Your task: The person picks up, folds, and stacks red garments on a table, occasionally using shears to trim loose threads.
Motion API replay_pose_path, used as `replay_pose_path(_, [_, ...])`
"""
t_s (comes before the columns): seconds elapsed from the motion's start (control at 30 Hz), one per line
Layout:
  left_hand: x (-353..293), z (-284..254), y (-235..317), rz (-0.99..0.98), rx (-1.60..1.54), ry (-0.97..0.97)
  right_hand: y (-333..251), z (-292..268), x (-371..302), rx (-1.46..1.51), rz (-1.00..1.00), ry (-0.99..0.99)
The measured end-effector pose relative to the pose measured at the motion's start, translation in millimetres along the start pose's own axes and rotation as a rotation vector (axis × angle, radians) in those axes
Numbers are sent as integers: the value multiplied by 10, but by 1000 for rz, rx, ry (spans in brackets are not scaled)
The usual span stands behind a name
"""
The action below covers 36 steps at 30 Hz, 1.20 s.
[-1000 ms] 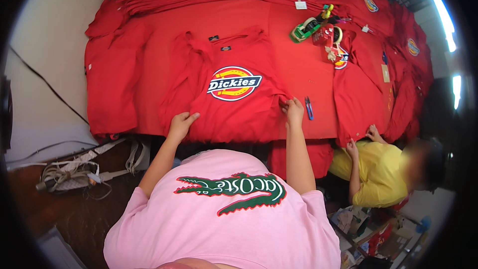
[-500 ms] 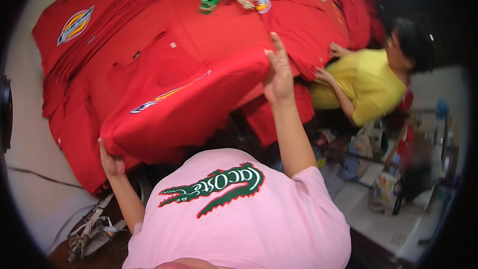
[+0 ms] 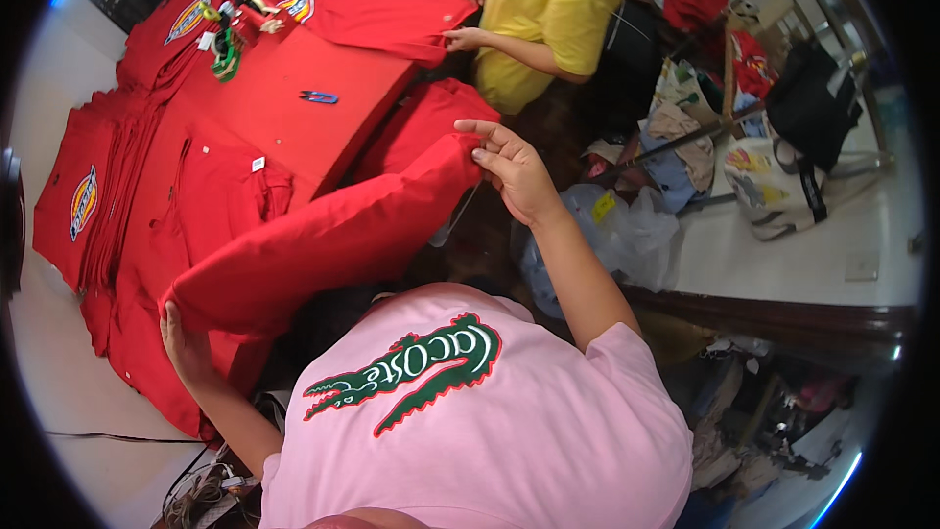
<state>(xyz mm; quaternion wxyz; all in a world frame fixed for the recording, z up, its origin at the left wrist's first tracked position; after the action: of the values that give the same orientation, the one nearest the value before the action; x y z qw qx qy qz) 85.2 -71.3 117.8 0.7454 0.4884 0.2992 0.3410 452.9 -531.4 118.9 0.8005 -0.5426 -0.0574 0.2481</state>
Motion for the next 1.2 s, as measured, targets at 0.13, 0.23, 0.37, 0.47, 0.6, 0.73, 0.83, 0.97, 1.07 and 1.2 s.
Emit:
replay_pose_path(0.13, [-99, 774, -113, 10, 24, -220, -187, -714, -375, -23, -273, 190])
replay_pose_path(0.23, [-167, 1111, -252, 0, -18, -205, -330, -1176, -662, 120, -292, 202])
replay_pose_path(0.37, [-369, 1612, -461, -15, 46, -275, -738, -1119, -1019, 21, -372, 199])
replay_pose_path(0.47, [-435, 2026, -582, 77, 236, -317, -933, -1184, -1204, -411, -544, 369])
replay_pose_path(0.6, [-393, 2234, -541, 53, 326, -428, -1281, -1691, -1400, -859, -606, 507])
replay_pose_path(0.73, [-449, 2395, -259, 423, 189, -607, -1653, -1966, -1716, -728, -689, 348])
replay_pose_path(0.83, [-613, 2825, 54, 478, 132, -699, -1814, -1919, -1732, -561, -607, 387])
replay_pose_path(0.97, [116, 2980, -397, 129, 254, -441, -1735, -2044, -1311, -569, -447, 513])
replay_pose_path(1.07, [229, 3513, -683, 177, 404, -383, -1453, -2250, -1004, -573, -375, 610])
replay_pose_path(1.2, [-126, 4035, -750, 167, 350, -375, -1214, -2019, -902, -490, -357, 703])
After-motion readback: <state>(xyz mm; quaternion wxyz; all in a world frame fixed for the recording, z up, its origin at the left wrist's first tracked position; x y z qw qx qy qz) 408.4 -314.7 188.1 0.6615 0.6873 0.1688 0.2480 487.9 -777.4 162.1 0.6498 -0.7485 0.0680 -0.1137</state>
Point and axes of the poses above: each hand's wrist, its own x-axis towards the middle knuckle, its own z-axis out of the palm, y = z × x, the point moved 4 cm from there along x, towards the middle knuckle, and after that the axes turned 7 degrees about y, right-handed, at the moved point
